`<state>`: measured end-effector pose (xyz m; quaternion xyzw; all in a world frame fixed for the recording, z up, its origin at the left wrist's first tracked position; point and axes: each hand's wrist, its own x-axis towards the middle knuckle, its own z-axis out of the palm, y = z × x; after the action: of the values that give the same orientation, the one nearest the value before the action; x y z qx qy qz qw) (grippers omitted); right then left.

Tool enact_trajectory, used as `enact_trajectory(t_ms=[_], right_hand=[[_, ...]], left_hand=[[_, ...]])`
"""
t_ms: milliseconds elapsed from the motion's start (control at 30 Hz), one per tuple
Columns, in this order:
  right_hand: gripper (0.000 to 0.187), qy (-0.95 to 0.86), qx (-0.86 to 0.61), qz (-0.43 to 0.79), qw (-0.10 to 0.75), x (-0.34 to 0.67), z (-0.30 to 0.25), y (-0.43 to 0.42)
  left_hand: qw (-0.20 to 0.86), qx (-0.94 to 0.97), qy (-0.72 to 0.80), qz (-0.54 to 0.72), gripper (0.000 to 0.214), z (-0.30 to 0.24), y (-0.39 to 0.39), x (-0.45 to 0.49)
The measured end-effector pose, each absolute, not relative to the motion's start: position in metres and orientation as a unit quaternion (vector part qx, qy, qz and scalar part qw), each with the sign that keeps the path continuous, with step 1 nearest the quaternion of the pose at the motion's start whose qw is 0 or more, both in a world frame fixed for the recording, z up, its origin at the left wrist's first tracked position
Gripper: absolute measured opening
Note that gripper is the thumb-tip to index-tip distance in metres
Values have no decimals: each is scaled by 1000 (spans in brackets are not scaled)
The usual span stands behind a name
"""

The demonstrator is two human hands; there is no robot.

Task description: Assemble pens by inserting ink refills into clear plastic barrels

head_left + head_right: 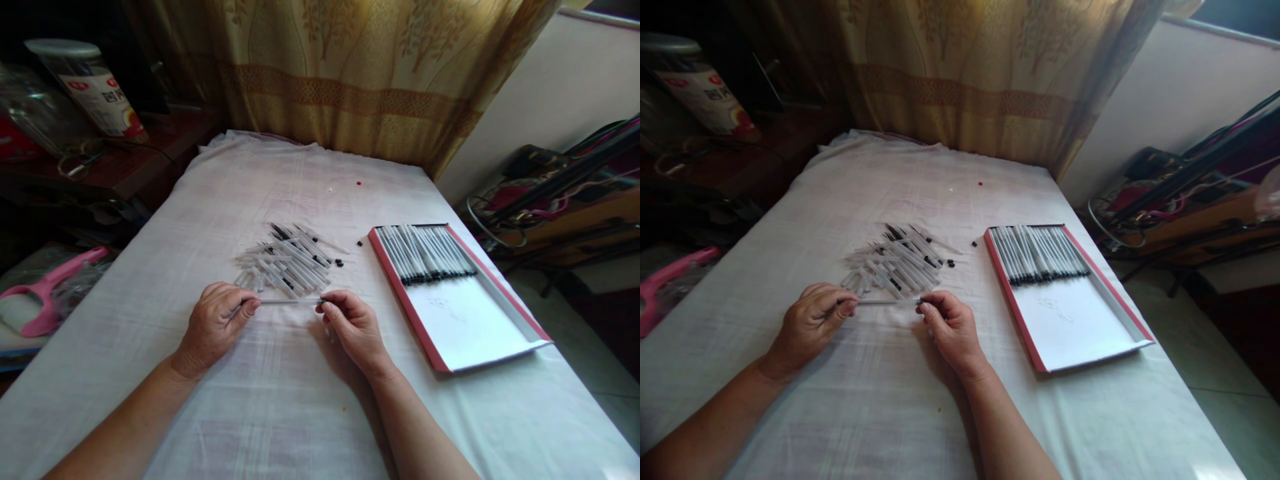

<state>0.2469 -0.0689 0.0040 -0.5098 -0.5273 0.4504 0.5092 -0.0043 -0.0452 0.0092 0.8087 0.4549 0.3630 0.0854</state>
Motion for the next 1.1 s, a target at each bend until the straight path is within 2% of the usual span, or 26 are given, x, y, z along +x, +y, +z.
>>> enact_trajectory(t_ms=[100,433,733,1100], right_hand=[[16,-522,-517,451,506,247,3,-69],[11,-516,-505,453,523,245,5,-70],[16,-477,-506,475,538,244,5,-69],[24,-413,-523,547,507,242,8,-67]], left_hand=[[77,798,469,372,24,9,-46,-3],[72,826,442,341,34,8,-44,-5],[69,833,417,357,27,7,-44,-3],[36,816,432,381,12,8,-47,-1]])
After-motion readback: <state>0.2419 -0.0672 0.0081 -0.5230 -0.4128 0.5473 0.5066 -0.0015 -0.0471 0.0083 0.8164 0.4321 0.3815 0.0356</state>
